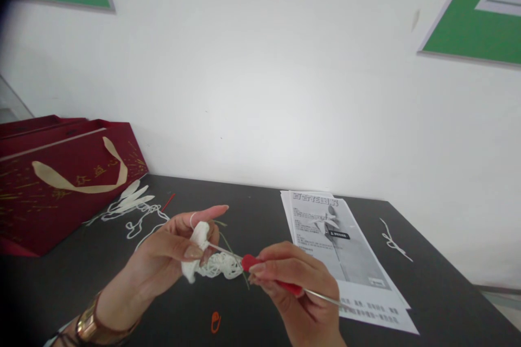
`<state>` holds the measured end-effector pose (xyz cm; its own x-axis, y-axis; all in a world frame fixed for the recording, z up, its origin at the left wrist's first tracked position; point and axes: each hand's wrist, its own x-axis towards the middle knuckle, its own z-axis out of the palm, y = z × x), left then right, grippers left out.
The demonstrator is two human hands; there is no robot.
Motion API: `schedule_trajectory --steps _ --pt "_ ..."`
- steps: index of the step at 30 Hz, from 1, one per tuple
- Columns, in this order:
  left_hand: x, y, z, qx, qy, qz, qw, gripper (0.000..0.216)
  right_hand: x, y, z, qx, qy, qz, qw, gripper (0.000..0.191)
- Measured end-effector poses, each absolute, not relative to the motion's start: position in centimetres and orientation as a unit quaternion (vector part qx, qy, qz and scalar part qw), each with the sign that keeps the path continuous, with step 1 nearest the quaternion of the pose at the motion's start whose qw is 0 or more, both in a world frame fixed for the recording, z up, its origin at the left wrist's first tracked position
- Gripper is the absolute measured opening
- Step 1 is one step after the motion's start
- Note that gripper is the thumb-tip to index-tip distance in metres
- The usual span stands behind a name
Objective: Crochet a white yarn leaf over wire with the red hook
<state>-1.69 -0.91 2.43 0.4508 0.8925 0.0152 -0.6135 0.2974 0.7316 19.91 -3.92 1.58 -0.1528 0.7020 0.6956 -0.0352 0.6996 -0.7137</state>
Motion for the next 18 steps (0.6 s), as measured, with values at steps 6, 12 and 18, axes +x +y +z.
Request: schedule_trajectory --steps 6,12,18 --pt "-1.89 -0.87 2.14 0.345 0.198 0.469 0.788 0.056 19.73 -4.04 1.51 -0.225 -0.665 0.369 0.609 0.015" --pt "-2.01 -1.24 1.93 0.365 0.214 0.464 0.778 0.057 19.79 -3.92 1.36 -0.227 -0.629 0.402 0.626 0.012" --pt "-1.91 -1.22 1.83 0.382 0.222 0.449 0.776 0.055 19.73 -3.60 1.30 -0.224 -0.569 0.457 0.646 0.011"
